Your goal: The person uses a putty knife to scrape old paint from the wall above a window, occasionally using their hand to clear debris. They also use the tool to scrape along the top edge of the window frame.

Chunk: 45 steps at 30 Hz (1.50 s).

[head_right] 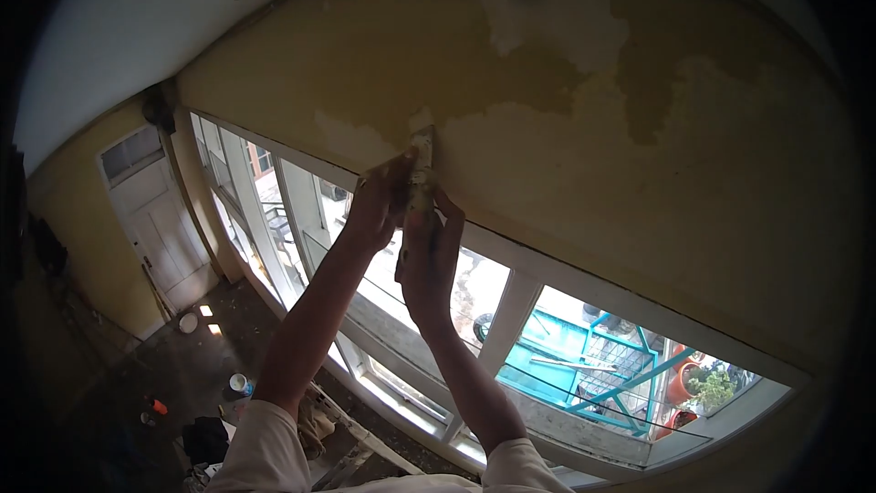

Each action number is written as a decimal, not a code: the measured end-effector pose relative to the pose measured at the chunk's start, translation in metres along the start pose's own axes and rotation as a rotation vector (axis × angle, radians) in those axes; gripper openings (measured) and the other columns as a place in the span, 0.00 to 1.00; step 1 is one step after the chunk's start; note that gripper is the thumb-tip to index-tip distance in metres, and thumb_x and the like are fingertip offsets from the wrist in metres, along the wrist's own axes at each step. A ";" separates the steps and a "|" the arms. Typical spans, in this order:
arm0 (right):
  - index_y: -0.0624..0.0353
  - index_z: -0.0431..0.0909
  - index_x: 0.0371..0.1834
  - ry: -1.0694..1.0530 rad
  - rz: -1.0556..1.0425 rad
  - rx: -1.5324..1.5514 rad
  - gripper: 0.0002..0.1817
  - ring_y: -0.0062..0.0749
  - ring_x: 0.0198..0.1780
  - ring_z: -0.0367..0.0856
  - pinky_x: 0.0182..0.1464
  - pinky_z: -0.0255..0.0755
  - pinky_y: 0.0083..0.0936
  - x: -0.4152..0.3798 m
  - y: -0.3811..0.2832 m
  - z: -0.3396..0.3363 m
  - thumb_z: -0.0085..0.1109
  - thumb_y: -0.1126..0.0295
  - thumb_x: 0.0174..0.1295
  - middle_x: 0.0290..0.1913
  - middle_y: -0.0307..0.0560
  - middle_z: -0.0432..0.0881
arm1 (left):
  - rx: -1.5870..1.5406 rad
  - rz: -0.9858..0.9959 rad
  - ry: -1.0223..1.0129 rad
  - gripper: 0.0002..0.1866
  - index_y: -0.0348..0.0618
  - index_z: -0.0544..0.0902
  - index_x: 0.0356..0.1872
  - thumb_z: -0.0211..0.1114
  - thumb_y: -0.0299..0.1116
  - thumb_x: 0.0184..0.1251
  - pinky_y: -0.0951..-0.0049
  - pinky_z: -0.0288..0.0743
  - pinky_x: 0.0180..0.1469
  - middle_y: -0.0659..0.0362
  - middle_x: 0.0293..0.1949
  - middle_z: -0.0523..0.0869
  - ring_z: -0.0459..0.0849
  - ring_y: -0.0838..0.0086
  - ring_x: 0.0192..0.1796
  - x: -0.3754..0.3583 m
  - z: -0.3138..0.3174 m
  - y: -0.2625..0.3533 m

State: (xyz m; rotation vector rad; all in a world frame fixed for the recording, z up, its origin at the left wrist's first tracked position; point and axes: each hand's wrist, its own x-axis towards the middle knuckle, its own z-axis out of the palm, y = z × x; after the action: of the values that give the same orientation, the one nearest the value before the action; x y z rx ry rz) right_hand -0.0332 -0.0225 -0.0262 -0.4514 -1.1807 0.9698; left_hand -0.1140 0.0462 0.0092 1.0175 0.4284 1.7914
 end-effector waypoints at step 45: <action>0.65 0.57 0.58 -0.067 -0.159 -0.010 0.22 0.30 0.44 0.76 0.43 0.71 0.25 0.073 -0.006 0.060 0.42 0.58 0.71 0.43 0.55 0.74 | 0.141 0.065 -0.116 0.15 0.39 0.79 0.31 0.58 0.42 0.68 0.80 0.65 0.21 0.66 0.21 0.76 0.71 0.83 0.19 0.077 -0.012 0.066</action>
State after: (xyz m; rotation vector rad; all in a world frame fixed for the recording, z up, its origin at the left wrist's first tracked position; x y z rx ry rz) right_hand -0.0817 0.0233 0.0408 -0.3293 -1.2623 0.8474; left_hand -0.1742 0.0868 0.0809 1.2396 0.4594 1.7683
